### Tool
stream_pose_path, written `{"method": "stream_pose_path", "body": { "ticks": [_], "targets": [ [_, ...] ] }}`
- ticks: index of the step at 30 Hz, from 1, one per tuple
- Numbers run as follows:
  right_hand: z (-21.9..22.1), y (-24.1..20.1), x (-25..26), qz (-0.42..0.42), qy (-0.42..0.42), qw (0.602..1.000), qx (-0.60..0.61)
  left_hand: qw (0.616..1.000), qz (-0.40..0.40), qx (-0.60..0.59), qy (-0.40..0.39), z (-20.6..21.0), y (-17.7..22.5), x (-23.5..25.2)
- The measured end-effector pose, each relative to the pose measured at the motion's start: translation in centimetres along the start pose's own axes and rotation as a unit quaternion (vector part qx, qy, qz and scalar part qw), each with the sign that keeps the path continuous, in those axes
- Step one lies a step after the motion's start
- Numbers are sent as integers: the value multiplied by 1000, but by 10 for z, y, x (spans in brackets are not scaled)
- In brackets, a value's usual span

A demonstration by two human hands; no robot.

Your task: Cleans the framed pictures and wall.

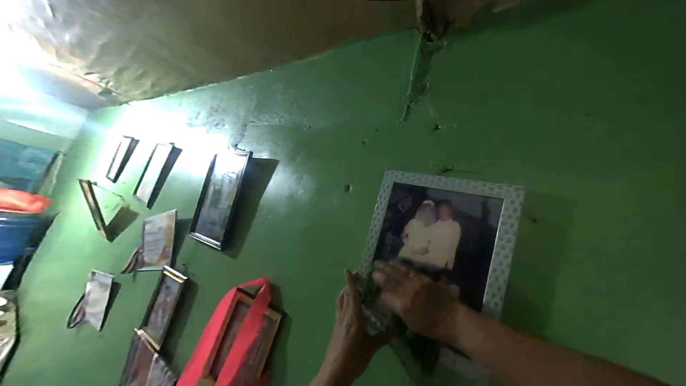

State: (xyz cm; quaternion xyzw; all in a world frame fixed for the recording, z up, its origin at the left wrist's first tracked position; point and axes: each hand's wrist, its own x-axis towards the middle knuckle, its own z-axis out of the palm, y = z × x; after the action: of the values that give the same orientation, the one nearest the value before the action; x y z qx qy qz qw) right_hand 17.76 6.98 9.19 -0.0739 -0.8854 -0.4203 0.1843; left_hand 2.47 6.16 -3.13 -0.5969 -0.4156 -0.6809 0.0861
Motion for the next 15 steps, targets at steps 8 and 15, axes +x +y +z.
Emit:
{"method": "stream_pose_path", "body": {
  "ticks": [8,15],
  "targets": [
    [-101,96,-10,42,65,983,-166,1000,0,20,9,-3,4,-1],
    [-65,60,-4,91,90,986,-104,1000,-3,25,5,-6,11,-3]
  ]
}}
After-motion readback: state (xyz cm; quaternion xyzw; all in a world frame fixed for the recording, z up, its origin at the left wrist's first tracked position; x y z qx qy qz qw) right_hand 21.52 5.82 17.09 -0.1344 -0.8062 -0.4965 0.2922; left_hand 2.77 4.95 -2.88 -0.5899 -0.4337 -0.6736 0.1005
